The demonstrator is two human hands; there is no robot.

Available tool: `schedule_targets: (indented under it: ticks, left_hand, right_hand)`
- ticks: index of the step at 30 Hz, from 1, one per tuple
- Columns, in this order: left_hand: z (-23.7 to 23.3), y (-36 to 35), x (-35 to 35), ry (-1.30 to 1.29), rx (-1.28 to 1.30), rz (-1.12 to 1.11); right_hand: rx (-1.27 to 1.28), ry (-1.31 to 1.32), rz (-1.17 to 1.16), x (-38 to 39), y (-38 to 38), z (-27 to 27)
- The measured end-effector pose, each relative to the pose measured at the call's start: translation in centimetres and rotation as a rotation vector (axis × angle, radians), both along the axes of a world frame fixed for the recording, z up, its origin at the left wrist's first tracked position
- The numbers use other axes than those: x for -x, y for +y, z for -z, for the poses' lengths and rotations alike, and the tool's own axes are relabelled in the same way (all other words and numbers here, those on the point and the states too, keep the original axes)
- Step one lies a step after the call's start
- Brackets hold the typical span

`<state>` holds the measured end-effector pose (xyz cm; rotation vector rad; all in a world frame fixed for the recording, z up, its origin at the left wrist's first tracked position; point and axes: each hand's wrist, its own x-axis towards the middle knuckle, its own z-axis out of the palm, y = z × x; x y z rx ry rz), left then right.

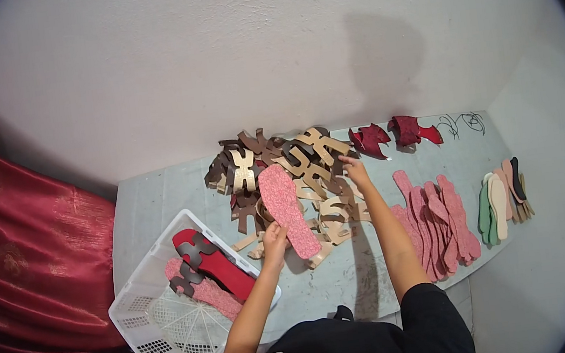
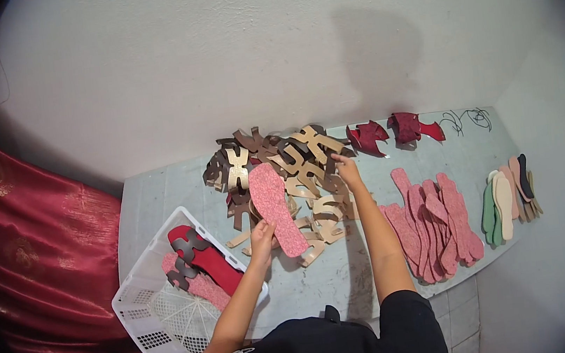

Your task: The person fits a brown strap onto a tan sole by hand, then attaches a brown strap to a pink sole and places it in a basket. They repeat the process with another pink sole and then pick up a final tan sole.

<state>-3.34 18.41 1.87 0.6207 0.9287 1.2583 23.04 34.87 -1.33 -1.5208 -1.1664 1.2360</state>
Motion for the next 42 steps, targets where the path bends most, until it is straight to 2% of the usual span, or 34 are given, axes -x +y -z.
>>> schedule_targets:
  ticks: [4,7,8,10,12,14,16,18,19,20,22,23,24,26,28,30,32,33,34,35,39,41,42]
  left_hand:
    - [0.3,-0.4,-0.4,0.036,-0.046,-0.013]
    - [-0.4,-1.3,-0.8,0.017,-0.052,0.0]
    - [-0.6,-1.7,-0.9,0.009,-0.046,-0.002]
    - [-0.6,-2.6,-1.2,0.021,-0.052,0.008]
    - [-1.2,-3.4,-1.6,0.037,-0.058,0.023]
    - [-1.7,-4.1,-2.2,0.029,-0.056,0.016]
    - [-1.7,-4.5,-2.2,0.047,-0.064,0.023]
    - [-1.8,-5.1,-2.1,0.069,-0.067,0.032]
    - [-1.9,-5.3,-2.0,0.08,-0.069,0.041]
    - [-2.0,-5.5,-1.9,0.09,-0.07,0.05]
    - [-2.1,-6.0,-1.9,0.097,-0.059,0.034]
    - [-2.2,-6.2,-1.8,0.108,-0.048,0.017]
    - [-2.3,-6.3,-1.7,0.11,-0.049,0.019]
    - [-2.6,-6.5,-1.7,0.135,-0.032,0.012]
    - [-2.6,-6.7,-1.9,0.101,-0.022,-0.003]
    - [-2.1,-6.6,-1.7,0.07,-0.018,-0.014]
    - [-1.4,-6.4,-0.9,0.216,-0.021,0.066]
    - [-0.9,-6.4,-1.0,0.215,-0.011,0.067]
    - [-0.5,-6.2,-1.1,0.108,-0.032,0.041]
    - [-0.3,-6.2,-1.1,0.002,-0.055,0.014]
    - [0.0,-5.7,-1.0,0.005,0.007,0.0]
    - [0.3,-5.7,-0.9,-0.08,0.013,-0.037]
    - [0.4,-5.8,-0.9,-0.078,0.018,-0.037]
  right_hand:
    - [-0.078,0.075,-0.022,-1.4,-0.2,-2.5]
    - [-0.432,-0.153,-0.067,-2.6,0.2,-2.7]
    - [-0.435,-0.156,-0.069,-2.7,-0.2,-3.6]
    - [-0.331,-0.359,-0.268,-2.2,-1.4,-6.0]
    - [-0.36,-0.428,-0.227,-1.6,-2.1,-6.7]
    - [-0.464,-0.317,0.01,-1.1,-2.7,-7.8]
    - [-0.446,-0.253,0.023,-0.7,-4.0,-8.8]
    - [-0.349,-0.513,-0.072,-0.8,-4.4,-8.7]
    - [-0.456,-0.558,0.096,-0.9,-4.7,-8.5]
    - [-0.456,-0.557,0.097,-1.0,-5.1,-8.2]
    - [-0.411,-0.688,0.045,-1.7,-5.4,-6.2]
    - [-0.449,-0.646,-0.21,-1.8,-5.8,-5.5]
    - [-0.449,-0.645,-0.208,-1.9,-6.0,-4.8]
    - [-0.623,-0.447,0.23,-2.0,-6.2,-3.8]
    - [-0.612,-0.358,0.165,-1.9,-6.9,-2.9]
    - [-0.221,-0.166,-0.481,-1.6,-7.9,-2.8]
    - [-0.224,-0.216,-0.428,-1.2,-9.0,-2.7]
    - [-0.358,-0.256,-0.346,-0.8,-10.0,-2.1]
    - [-0.488,-0.293,-0.261,-0.5,-11.0,-1.7]
    - [-0.409,-0.317,-0.471,-0.5,-11.7,-1.2]
    - [-0.405,-0.387,-0.463,1.1,-14.4,0.8]
    - [-0.341,-0.651,-0.654,1.8,-15.1,1.3]
    - [-0.337,-0.647,-0.655,2.1,-15.9,1.4]
